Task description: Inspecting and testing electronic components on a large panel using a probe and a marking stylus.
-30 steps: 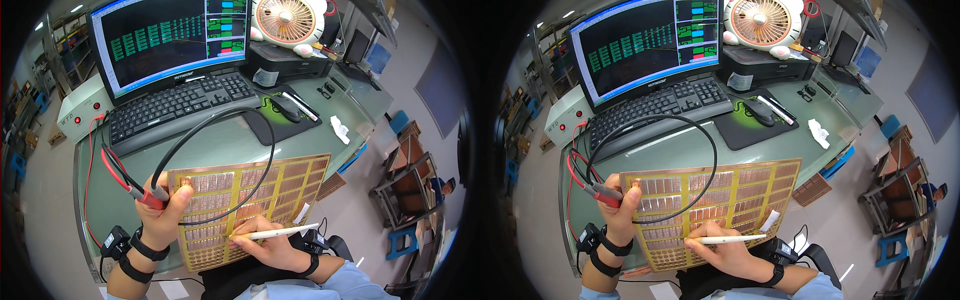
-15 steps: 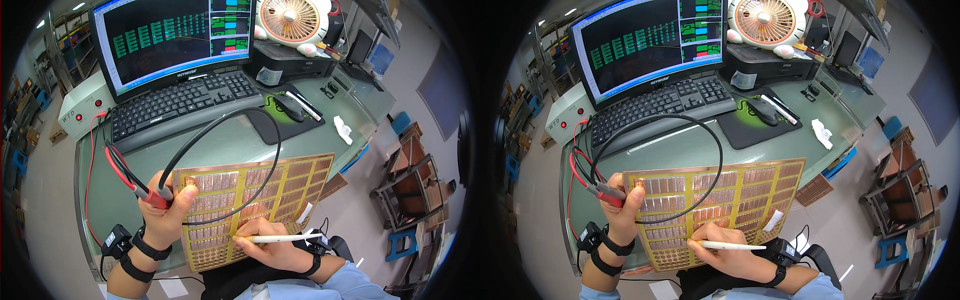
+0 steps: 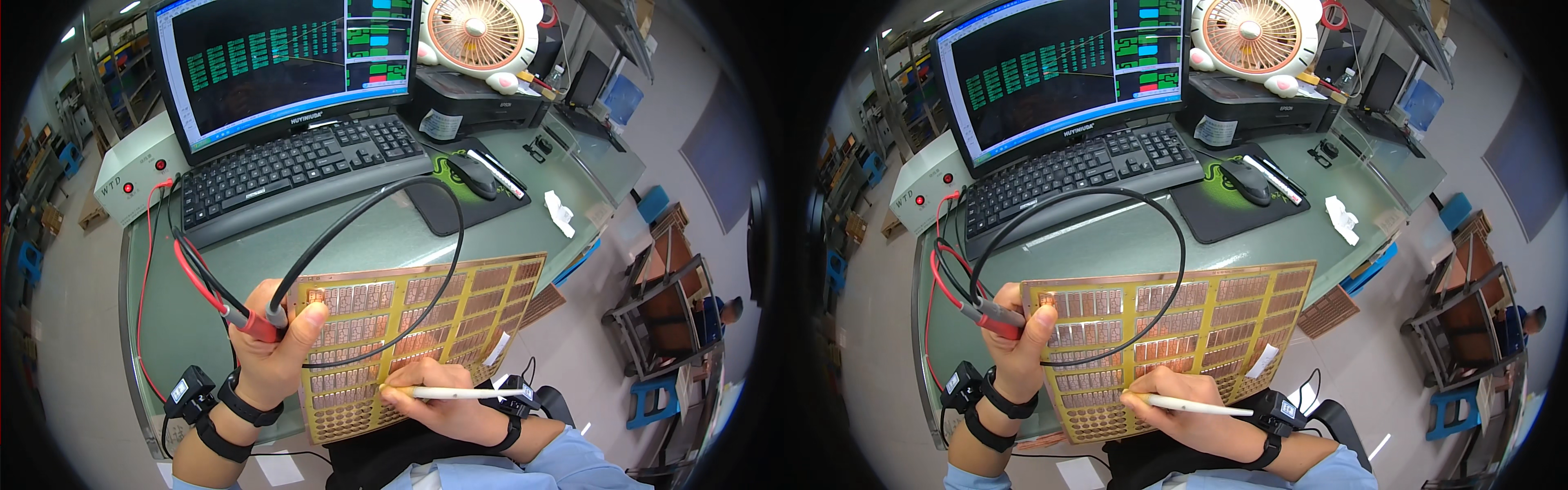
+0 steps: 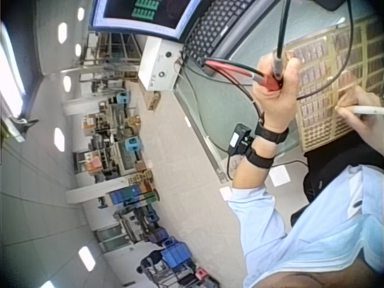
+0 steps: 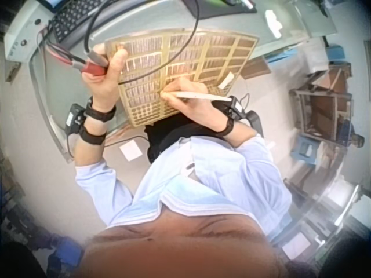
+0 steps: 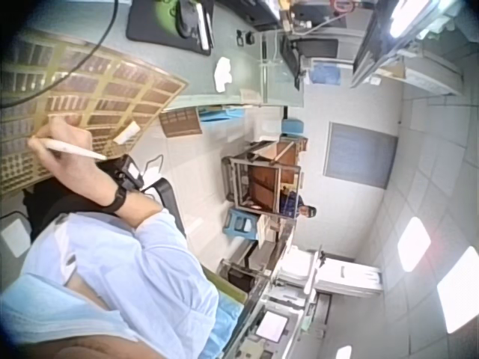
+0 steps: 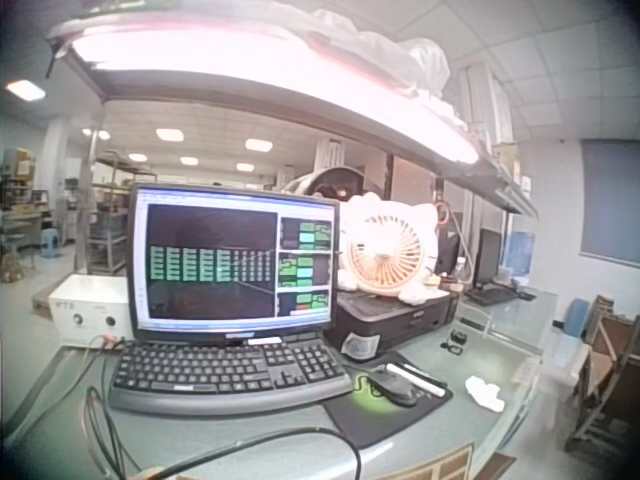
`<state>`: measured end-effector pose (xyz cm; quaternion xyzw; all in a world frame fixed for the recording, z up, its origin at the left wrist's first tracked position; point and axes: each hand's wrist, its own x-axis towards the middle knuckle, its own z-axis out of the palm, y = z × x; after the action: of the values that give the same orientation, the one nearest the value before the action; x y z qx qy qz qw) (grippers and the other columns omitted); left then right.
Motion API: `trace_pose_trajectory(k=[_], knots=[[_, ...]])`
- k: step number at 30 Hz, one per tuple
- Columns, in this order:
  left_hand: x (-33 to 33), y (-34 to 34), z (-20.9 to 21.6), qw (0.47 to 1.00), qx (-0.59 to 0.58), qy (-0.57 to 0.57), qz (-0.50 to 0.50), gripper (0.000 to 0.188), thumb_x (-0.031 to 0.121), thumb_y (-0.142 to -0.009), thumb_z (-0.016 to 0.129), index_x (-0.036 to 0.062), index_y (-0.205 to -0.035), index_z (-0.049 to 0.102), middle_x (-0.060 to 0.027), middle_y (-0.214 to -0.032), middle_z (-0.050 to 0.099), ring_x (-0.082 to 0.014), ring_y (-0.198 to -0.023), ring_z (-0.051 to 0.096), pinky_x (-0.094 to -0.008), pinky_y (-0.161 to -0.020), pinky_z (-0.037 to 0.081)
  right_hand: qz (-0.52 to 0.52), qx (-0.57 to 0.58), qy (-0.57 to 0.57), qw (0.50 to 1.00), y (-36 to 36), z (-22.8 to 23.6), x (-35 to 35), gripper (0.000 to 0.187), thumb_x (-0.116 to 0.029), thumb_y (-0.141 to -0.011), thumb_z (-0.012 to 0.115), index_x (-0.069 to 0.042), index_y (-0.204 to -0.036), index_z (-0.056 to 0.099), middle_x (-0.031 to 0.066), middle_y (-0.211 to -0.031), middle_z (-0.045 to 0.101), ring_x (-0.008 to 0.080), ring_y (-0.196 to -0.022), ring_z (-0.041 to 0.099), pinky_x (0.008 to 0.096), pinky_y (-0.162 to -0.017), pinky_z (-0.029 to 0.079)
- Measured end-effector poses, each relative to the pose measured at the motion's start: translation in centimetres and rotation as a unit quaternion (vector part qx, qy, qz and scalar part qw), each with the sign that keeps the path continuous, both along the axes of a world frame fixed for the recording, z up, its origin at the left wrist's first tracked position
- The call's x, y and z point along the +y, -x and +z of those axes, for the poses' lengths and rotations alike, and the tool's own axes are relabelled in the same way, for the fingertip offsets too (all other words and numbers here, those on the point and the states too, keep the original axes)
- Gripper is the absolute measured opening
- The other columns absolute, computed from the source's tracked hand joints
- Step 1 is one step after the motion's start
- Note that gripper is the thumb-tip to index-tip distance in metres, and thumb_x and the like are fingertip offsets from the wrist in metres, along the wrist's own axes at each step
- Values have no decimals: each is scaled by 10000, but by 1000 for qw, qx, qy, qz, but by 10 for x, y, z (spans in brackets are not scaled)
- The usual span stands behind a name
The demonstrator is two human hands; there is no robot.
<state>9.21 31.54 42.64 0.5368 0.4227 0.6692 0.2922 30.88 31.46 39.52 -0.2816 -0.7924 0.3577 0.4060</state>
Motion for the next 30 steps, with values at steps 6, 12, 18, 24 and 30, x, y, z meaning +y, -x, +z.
trace_pose_trajectory(k=[6,12,18,24,30], knots=[[0,-1,0,1000,-11,6,-7,149,118,-879,696,14,-909,595,-14,-829,611,-65,-738,534,-240,-683,448,26,30,161,986,-7,-2,-2,134,-91,-899,674,-1,-911,576,127,-842,715,162,-729,707,265,-609,550],[0,4,-2,1000,4,10,-3,136,103,-875,695,13,-916,601,-14,-838,597,-68,-744,526,-243,-687,441,34,-9,89,995,-4,1,0,131,-82,-899,668,0,-927,570,125,-823,704,175,-736,709,270,-648,556],[1,5,-5,1000,4,6,-2,160,91,-872,693,-8,-977,624,-30,-863,610,-83,-760,544,-251,-693,445,28,-1,64,998,-2,-3,3,194,-139,-874,711,-16,-872,561,89,-797,687,174,-621,663,276,-542,524],[4,4,-6,1000,12,15,-7,172,77,-862,689,-17,-998,641,-42,-903,630,-90,-785,562,-249,-707,451,31,-13,56,998,-5,3,6,186,-164,-873,712,-34,-881,578,84,-778,674,194,-606,657,292,-526,513],[3,5,-14,998,-35,55,-2,168,58,-850,652,24,-1002,589,-12,-923,617,-86,-826,553,-257,-758,440,3,-53,14,999,-2,9,3,167,-208,-895,661,-77,-837,576,90,-682,569,251,-623,590,355,-575,499]])
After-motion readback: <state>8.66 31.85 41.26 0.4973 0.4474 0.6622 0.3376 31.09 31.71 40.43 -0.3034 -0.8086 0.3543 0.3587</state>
